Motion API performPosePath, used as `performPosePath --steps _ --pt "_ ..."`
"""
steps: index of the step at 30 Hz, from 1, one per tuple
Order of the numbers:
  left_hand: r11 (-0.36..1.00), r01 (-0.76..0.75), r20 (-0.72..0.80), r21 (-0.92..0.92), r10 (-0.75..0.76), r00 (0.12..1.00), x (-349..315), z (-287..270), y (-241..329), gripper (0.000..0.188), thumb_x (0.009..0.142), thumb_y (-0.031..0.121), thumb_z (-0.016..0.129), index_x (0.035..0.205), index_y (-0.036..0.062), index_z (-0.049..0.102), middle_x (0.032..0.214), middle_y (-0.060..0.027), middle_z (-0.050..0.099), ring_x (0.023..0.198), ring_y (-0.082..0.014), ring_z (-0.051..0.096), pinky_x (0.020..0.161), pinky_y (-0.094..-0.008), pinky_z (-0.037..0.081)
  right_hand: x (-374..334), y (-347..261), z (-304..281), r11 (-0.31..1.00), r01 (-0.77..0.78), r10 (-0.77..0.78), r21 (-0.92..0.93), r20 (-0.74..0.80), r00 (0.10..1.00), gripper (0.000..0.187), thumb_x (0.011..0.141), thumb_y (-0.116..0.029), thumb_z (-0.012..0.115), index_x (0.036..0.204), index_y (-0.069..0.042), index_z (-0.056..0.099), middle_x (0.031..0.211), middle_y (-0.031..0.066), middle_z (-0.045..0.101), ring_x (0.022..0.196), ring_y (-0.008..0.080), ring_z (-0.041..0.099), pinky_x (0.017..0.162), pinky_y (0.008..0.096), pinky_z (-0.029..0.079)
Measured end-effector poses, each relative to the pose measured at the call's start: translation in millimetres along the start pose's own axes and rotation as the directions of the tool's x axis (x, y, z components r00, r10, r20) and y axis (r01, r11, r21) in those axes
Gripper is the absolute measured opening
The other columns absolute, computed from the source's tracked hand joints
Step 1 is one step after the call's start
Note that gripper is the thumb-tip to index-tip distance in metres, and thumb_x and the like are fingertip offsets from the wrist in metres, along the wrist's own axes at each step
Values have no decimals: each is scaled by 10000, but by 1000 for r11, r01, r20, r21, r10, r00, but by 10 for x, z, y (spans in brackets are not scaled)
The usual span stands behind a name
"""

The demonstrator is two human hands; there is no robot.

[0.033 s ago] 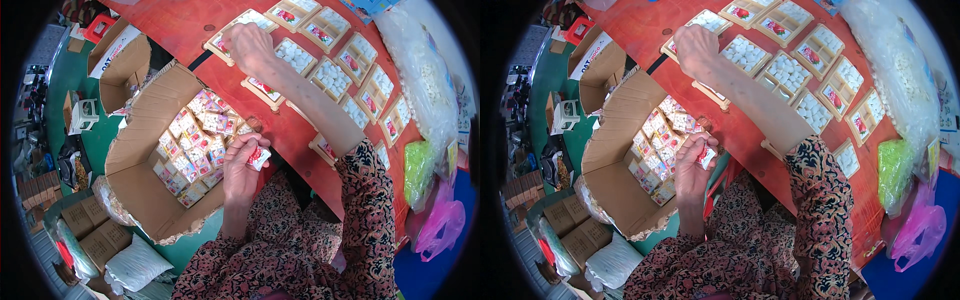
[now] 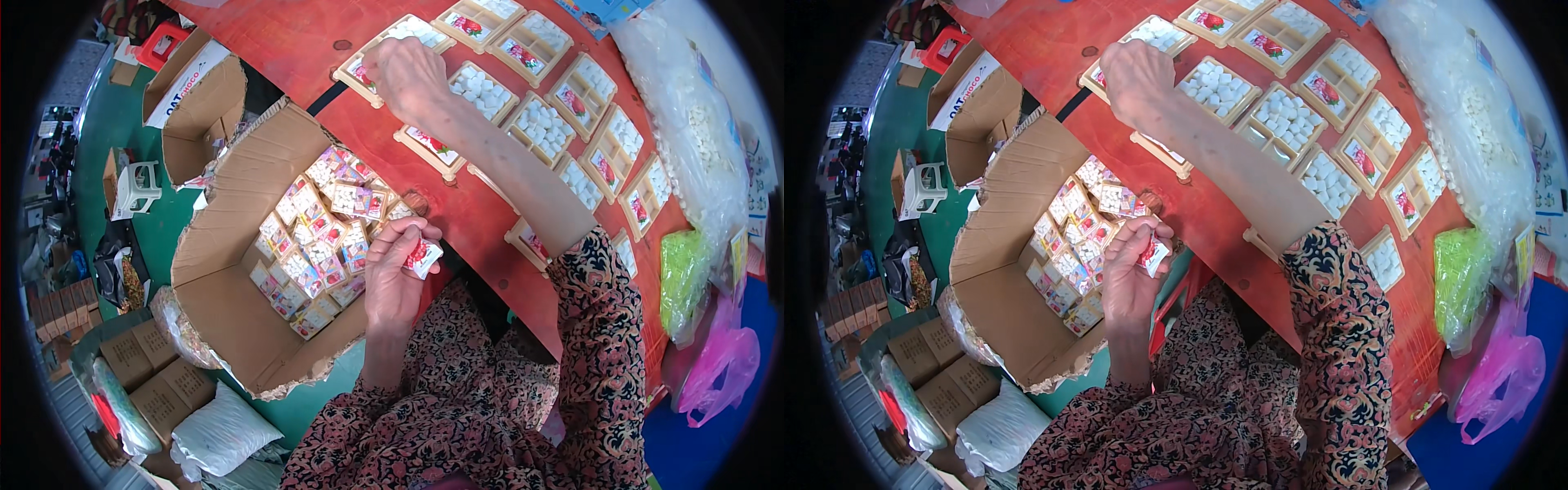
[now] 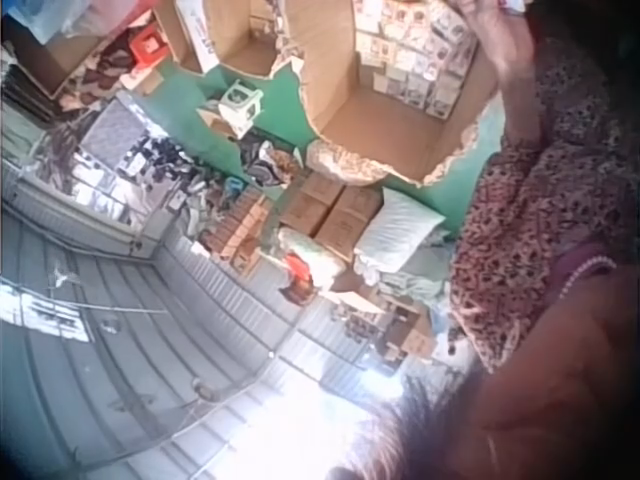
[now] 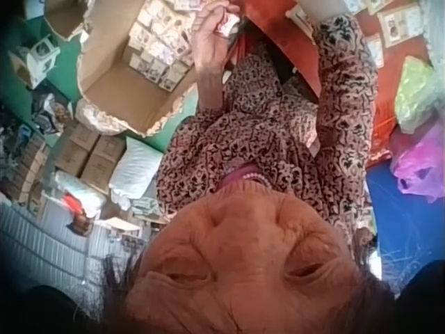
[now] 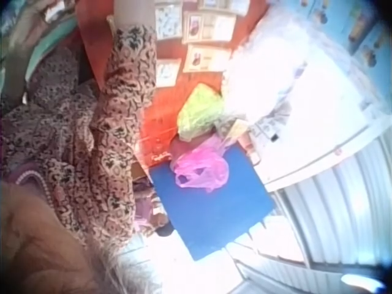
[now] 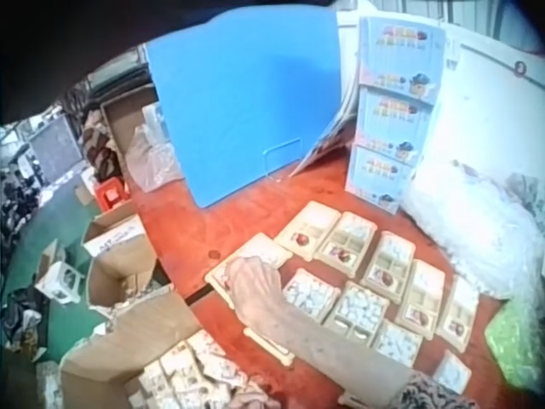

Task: Packaging small items into trays and plastic bags in a workshop setting.

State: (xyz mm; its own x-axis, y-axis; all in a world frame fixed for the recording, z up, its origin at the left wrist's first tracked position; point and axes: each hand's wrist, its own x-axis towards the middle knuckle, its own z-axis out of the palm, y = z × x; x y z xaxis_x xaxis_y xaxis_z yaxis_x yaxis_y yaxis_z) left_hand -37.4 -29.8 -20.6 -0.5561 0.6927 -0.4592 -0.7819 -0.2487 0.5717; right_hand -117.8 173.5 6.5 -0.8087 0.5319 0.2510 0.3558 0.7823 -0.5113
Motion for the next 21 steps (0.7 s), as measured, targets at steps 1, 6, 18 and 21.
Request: performPosePath --steps 1,6,18,21 --pt "1000 0 -1 -1 0 1000 0 0 5 151 891 87 498 983 1 581 860 -120 626 693 -134 600 541 -241 511 6 -8 0 1000 -11 11 -16 28 1000 171 751 -27 588 883 -83 681 784 173 638 759 335 625 684 407 503" --pt "1000 -11 -3 10 11 1000 -6 -7 0 151 887 97 506 977 5 585 845 -116 626 688 -135 602 535 -240 511 -2 -68 3 997 33 -31 -70 36 999 136 700 24 576 788 -47 652 758 192 626 758 339 627 654 416 506" --pt "995 -88 -47 -48 86 995 -13 -264 -9 301 905 149 477 1165 -1 476 1054 -157 580 886 -200 597 688 -313 535 -718 -572 -453 974 213 -218 74 80 973 89 565 8 583 655 11 578 723 182 561 712 317 602 557 407 491" --pt "938 -321 175 127 297 939 -230 24 -42 377 879 91 475 1247 28 418 1192 -133 510 1075 -221 518 826 -329 476 -1271 -799 -503 969 217 -226 121 63 972 146 546 -82 584 658 11 576 758 145 501 781 290 516 597 400 467"
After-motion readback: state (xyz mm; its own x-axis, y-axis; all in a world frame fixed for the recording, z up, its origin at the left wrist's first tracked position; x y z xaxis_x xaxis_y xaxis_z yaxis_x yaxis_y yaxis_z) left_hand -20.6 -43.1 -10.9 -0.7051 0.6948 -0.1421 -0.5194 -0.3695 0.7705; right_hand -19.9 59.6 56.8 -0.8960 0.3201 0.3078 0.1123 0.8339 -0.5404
